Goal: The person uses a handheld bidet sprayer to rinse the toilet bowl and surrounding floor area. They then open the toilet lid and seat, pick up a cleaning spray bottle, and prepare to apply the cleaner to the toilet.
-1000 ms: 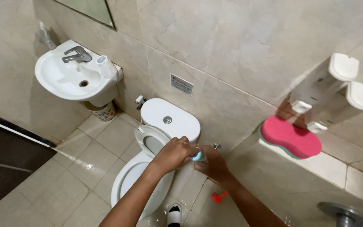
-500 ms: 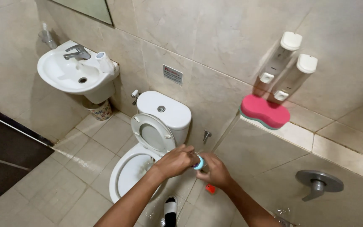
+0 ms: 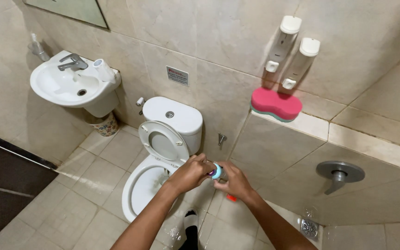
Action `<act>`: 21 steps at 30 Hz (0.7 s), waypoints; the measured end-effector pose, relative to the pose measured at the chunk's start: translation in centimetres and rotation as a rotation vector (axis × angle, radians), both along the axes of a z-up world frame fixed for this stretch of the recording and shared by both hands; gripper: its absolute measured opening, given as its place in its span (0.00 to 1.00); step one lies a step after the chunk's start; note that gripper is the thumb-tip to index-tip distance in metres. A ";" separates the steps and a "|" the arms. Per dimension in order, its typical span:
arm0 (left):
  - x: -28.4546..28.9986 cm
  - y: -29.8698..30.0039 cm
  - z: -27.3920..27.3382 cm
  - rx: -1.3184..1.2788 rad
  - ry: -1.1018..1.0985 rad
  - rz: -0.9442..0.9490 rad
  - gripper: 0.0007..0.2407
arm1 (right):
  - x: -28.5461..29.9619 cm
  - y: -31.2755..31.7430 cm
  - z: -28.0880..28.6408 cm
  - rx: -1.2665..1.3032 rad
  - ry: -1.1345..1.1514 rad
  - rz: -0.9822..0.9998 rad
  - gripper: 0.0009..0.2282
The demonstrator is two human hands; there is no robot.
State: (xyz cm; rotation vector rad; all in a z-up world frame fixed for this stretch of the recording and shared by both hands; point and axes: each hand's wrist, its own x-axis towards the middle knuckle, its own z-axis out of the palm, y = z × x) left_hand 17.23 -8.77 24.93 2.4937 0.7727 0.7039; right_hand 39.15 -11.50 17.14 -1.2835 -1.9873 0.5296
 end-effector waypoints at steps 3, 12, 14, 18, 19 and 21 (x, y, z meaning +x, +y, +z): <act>0.3 0.1 -0.8 -0.033 0.023 0.020 0.10 | 0.3 0.2 -1.4 0.096 0.047 0.055 0.26; 0.1 1.0 -0.9 0.028 0.058 0.002 0.10 | 0.2 0.7 -1.7 0.101 0.086 0.066 0.27; 0.2 1.2 -1.0 0.025 0.063 0.001 0.10 | 0.3 0.8 -2.2 0.087 0.100 0.073 0.27; 0.0 1.7 -0.9 -0.025 0.051 -0.004 0.11 | -0.1 1.1 -2.7 0.021 0.110 0.050 0.28; -0.1 1.9 -0.7 -0.023 0.051 -0.006 0.11 | -0.3 1.1 -2.5 0.023 0.110 0.048 0.28; -0.2 2.2 -0.4 -0.027 0.048 -0.039 0.13 | -0.5 0.8 -2.3 -0.002 0.141 0.053 0.28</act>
